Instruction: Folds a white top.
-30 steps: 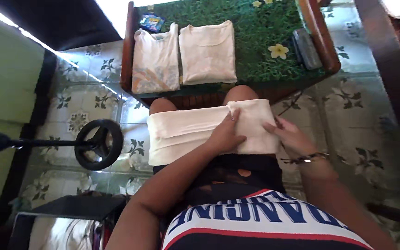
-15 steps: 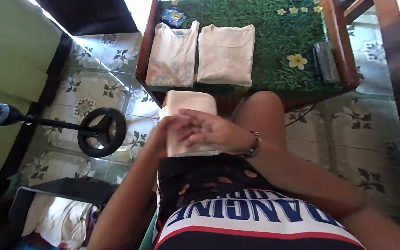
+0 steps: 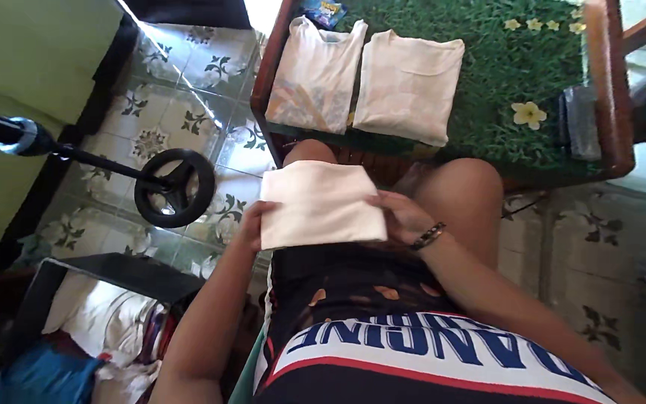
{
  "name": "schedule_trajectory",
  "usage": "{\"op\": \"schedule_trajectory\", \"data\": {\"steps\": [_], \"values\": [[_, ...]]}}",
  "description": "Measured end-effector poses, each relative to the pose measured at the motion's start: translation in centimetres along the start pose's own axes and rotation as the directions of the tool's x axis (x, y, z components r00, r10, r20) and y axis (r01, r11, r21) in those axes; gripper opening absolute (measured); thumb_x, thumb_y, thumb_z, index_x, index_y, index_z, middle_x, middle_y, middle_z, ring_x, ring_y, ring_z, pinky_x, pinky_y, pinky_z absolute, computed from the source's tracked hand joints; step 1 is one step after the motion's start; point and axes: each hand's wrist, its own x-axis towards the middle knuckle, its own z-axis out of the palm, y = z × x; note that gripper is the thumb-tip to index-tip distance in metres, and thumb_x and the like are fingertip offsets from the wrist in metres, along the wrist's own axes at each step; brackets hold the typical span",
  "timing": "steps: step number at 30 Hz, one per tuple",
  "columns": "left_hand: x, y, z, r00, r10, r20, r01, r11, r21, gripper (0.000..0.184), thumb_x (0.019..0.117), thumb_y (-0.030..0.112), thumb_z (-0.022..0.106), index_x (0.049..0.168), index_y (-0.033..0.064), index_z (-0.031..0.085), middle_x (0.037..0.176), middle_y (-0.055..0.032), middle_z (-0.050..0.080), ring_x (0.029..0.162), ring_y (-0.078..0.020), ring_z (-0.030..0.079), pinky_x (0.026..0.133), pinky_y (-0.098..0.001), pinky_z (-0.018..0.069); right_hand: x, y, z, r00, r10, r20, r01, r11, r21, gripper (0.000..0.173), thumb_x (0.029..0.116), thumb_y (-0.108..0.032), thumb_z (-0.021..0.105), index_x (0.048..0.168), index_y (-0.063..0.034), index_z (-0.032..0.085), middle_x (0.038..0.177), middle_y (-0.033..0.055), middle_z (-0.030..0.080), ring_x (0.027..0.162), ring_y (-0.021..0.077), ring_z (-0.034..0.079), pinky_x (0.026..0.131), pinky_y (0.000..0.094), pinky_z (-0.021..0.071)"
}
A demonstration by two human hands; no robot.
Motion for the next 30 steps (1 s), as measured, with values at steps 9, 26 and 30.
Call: {"op": "schedule_trajectory", "data": {"steps": [9, 26, 30], "values": [[-0.3, 0.9, 7.0, 0.993, -0.119, -0.024, 0.121, 0.944, 0.306, 0.036, 0.1027, 0.008, 0.048, 0.138, 0.0059, 0.046, 0.104, -0.0113, 0.069, 0.090, -0.0193, 0.070, 0.082, -0.0378, 0.0600, 0.9, 1.5, -3.3, 0.974, 0.057, -0.221, -0.029, 0.991, 0.128, 0.023, 0.1057, -0.017, 0.048, 0.119, -0.0026, 0.060, 0.095, 0.0108, 0.073, 0.085, 0.0187, 0.073, 0.075, 0.0373, 0.0626], [-1.9, 3.2, 4.7, 0.919, 0.333, -0.213, 0.038, 0.462, 0.886, 0.063, 0.0960, 0.025, 0.072, 0.150, 0.0101, 0.043, 0.106, -0.0179, 0.061, 0.078, -0.0257, 0.061, 0.070, -0.0437, 0.0547, -1.1, -0.3, -0.7, 0.986, -0.112, 0.124, 0.073, 0.957, 0.280, 0.029, 0.0929, -0.009, 0.055, 0.122, -0.0119, 0.056, 0.098, 0.0068, 0.073, 0.087, 0.0163, 0.072, 0.077, 0.0359, 0.0628], [-4.5, 3.2, 9.1, 0.994, -0.073, -0.081, 0.098, 0.921, 0.377, 0.058, 0.1112, 0.047, 0.024, 0.161, 0.0166, 0.023, 0.123, -0.0171, 0.065, 0.096, -0.0310, 0.073, 0.076, -0.0470, 0.0629, -2.7, -6.6, 3.3, 0.889, -0.262, 0.375, 0.304, 0.951, -0.054, 0.062, 0.0852, -0.005, 0.064, 0.141, -0.0223, 0.045, 0.106, -0.0027, 0.073, 0.088, 0.0089, 0.072, 0.074, 0.0276, 0.0630]]}}
